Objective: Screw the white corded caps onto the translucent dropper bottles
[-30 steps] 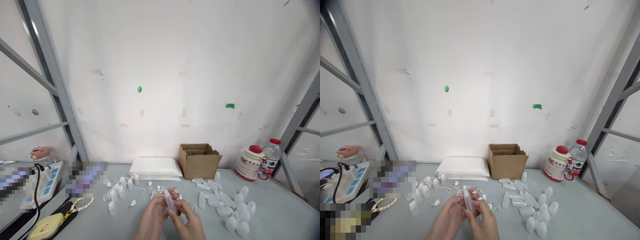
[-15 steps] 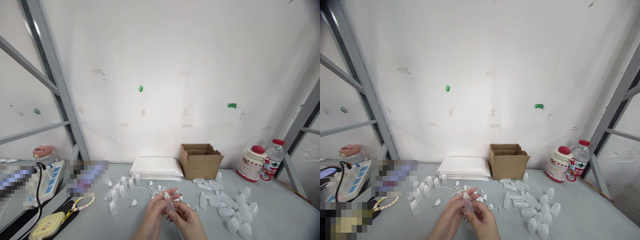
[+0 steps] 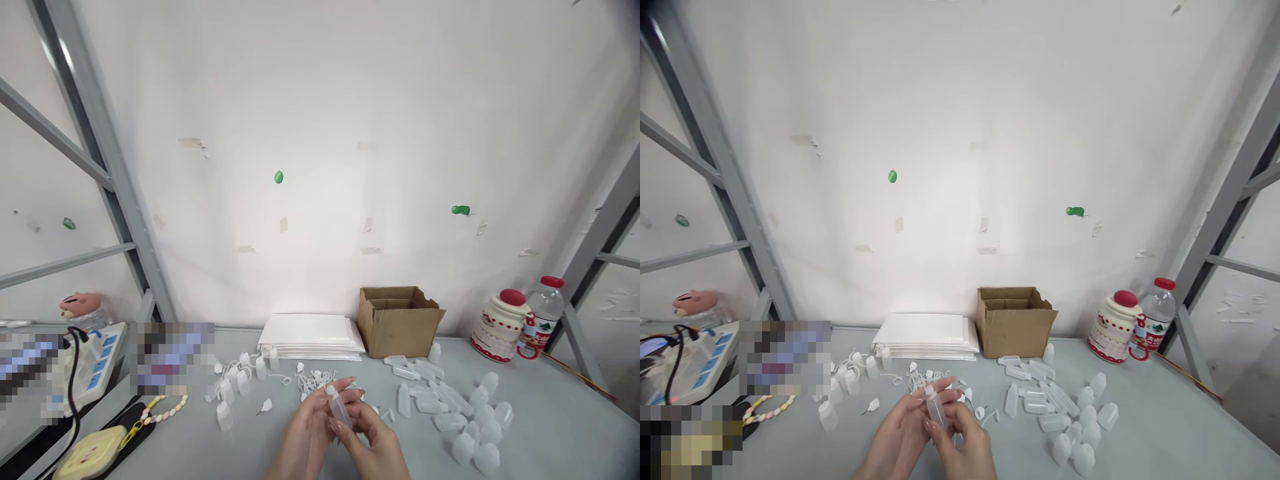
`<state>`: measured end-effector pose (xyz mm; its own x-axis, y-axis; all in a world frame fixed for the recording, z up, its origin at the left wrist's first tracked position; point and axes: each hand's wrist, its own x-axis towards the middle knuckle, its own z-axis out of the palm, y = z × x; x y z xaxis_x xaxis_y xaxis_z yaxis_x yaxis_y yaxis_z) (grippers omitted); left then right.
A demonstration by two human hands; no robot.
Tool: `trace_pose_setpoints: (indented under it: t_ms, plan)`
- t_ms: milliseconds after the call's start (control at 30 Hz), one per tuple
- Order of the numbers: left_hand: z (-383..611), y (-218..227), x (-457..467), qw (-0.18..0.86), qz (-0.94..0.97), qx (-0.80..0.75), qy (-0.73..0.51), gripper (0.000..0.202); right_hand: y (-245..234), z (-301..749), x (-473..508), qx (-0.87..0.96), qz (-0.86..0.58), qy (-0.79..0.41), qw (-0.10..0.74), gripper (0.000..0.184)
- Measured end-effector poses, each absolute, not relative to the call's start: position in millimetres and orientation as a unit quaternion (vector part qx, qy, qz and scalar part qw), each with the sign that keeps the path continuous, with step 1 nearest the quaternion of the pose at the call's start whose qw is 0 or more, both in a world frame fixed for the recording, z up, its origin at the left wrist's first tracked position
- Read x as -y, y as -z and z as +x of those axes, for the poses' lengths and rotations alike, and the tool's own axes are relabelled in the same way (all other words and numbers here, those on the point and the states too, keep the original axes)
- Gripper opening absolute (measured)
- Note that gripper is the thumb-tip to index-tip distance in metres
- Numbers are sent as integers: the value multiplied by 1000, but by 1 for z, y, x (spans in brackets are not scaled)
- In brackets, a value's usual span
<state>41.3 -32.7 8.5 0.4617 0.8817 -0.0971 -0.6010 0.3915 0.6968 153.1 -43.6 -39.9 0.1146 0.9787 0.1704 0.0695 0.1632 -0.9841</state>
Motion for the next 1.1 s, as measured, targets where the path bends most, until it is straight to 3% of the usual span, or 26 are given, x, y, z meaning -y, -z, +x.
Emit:
trace_pose_setpoints:
  t_ms: [267, 567, 700, 900, 1000, 1100]
  plan:
    - [43, -8, 30, 804, 294, -240, -458, 34, 36, 149, 42, 439, -447, -514, 585, 38]
    - [47, -4, 30, 795, 305, -222, -475, 19, 40, 149, 43, 462, -473, -467, 587, 44]
    - [49, 0, 32, 782, 321, -242, -477, 27, 45, 149, 42, 464, -472, -459, 592, 54]
    - [46, -5, 29, 747, 383, -283, -464, 35, 41, 154, 41, 515, -492, -415, 566, 39]
    - [33, -14, 21, 592, 507, -429, -456, 39, 33, 162, 40, 516, -504, -402, 564, 34]
    - [10, -20, 16, 219, 635, -637, -379, 30, 26, 172, 39, 512, -517, -407, 553, 33]
